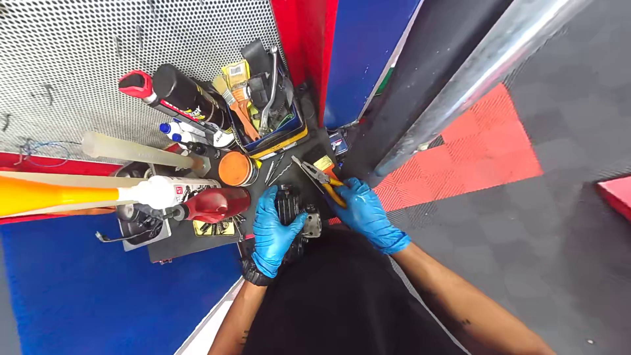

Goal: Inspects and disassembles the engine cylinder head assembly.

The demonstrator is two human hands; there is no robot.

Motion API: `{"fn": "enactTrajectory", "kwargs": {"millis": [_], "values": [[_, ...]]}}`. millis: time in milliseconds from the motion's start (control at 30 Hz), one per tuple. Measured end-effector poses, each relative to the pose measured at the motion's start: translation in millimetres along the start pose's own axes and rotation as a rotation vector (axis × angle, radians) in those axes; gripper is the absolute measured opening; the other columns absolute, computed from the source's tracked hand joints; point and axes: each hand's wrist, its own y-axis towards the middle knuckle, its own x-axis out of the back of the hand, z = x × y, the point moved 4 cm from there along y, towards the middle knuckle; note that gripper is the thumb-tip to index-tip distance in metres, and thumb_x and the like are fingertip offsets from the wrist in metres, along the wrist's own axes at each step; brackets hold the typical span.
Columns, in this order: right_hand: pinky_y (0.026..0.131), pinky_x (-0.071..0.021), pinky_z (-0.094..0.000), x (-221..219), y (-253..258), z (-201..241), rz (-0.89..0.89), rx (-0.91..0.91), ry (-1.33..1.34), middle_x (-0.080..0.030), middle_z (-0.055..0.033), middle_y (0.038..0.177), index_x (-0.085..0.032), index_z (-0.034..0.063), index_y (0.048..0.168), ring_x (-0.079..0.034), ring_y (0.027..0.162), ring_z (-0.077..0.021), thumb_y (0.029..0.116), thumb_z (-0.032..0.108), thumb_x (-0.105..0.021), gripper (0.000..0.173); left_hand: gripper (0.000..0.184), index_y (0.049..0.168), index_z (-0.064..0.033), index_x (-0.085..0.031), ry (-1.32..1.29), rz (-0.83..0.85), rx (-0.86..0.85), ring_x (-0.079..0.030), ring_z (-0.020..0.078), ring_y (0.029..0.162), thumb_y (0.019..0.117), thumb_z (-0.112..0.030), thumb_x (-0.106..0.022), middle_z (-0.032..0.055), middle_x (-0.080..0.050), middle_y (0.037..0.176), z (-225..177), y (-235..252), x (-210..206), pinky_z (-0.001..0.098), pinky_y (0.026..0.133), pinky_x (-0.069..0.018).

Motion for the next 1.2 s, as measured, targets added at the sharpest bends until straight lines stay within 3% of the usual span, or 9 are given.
{"fn": "enactTrajectory", "kwargs": {"millis": [133,233,433,533,700,867,933,1033,1200], "values": [[0.092,-0.0511,-0.0591,-3.3,2.9,4.2,0.021,-0.014,-0.027,-0.064,-0.0249,0.121,-0.073,0.0077,0.11,-0.062,0.114,-0.045,0.0941,0.035,-0.063,0.033,0.124,0.16,-0.001,-0.021,-0.086,0.038,0.136,-0.052,0.0232,0.137,0.0669,-0.037,-0.094,0.0186,-0.045,0.155,2.6,-15.3,1.6,0.0405,0.113,-0.0466],[0.091,-0.0509,-0.0599,-6.1,6.5,12.2,0.008,-0.021,-0.015,-0.064,-0.0262,0.123,-0.074,0.0055,0.109,-0.062,0.114,-0.046,0.0872,0.026,-0.066,0.03,0.126,0.163,-0.0043,-0.014,-0.172,0.042,0.229,-0.055,0.0212,0.135,0.0676,-0.03,-0.093,0.0176,-0.046,0.154,10.5,-26.7,0.4,0.0405,0.111,-0.0477],[0.094,-0.0507,-0.06,-20.1,19.3,29.6,-0.005,-0.058,0.004,-0.062,-0.027,0.128,-0.072,0.0019,0.111,-0.061,0.117,-0.0463,0.0863,0.021,-0.068,0.032,0.113,0.16,-0.0048,-0.023,-0.453,0.082,0.37,-0.059,0.0148,0.129,0.0722,-0.021,-0.092,0.0147,-0.055,0.147,21.7,-35.4,-4.7,0.034,0.11,-0.0506],[0.093,-0.0506,-0.0605,-27.1,24.5,35.0,-0.003,-0.078,-0.002,-0.061,-0.0285,0.127,-0.071,0.0,0.112,-0.06,0.116,-0.0479,0.0881,0.022,-0.068,0.033,0.097,0.154,-0.0009,-0.034,-0.527,0.071,0.39,-0.066,0.0143,0.119,0.0752,-0.015,-0.089,0.0132,-0.065,0.133,20.8,-37.4,-5.3,0.0338,0.104,-0.0557],[0.092,-0.0505,-0.0616,-27.5,24.3,36.4,-0.012,-0.064,-0.041,-0.063,-0.0284,0.125,-0.07,-0.0005,0.111,-0.061,0.115,-0.0488,0.0912,0.03,-0.066,0.037,0.085,0.148,0.0029,-0.04,-0.595,0.053,0.395,-0.07,0.0148,0.112,0.0783,-0.011,-0.087,0.0129,-0.07,0.124,19.6,-39.3,-4.7,0.0337,0.101,-0.0581],[0.096,-0.0474,-0.0626,-21.5,18.6,31.1,-0.042,-0.006,-0.021,-0.061,-0.0248,0.135,-0.07,0.004,0.119,-0.056,0.124,-0.0473,0.0932,0.041,-0.064,0.046,0.083,0.147,0.0032,-0.041,-0.618,0.036,0.382,-0.07,0.0153,0.111,0.0784,-0.01,-0.087,0.0131,-0.07,0.123,18.5,-39.7,-4.3,0.0337,0.1,-0.0585],[0.099,-0.0486,-0.0586,-9.5,9.2,32.4,-0.088,0.002,0.045,-0.063,-0.0222,0.134,-0.069,0.0073,0.124,-0.058,0.124,-0.0439,0.0958,0.034,-0.061,0.039,0.082,0.146,0.0031,-0.042,-0.628,0.033,0.388,-0.07,0.0151,0.111,0.0785,-0.01,-0.087,0.0129,-0.07,0.123,19.0,-40.1,-4.2,0.0335,0.1,-0.0585],[0.094,-0.055,-0.0516,-0.4,-14.5,39.4,-0.117,0.026,0.197,-0.07,-0.0199,0.118,-0.071,0.0055,0.121,-0.068,0.111,-0.037,0.0988,0.021,-0.055,0.031,0.082,0.146,0.0037,-0.042,-0.64,0.022,0.391,-0.07,0.0154,0.112,0.0784,-0.009,-0.086,0.0132,-0.07,0.123,22.7,-43.3,-2.7,0.0334,0.1,-0.0584],[0.106,-0.0502,-0.05,-22.8,-33.4,45.2,0.114,-0.042,0.432,-0.071,-0.0163,0.127,-0.065,0.0045,0.135,-0.067,0.121,-0.0291,0.1006,0.008,-0.046,0.04,0.08,0.145,0.0051,-0.043,-0.665,0.025,0.368,-0.07,0.0163,0.112,0.0788,-0.01,-0.086,0.0143,-0.07,0.123,28.4,-47.8,-0.6,0.0338,0.101,-0.0582]]}}
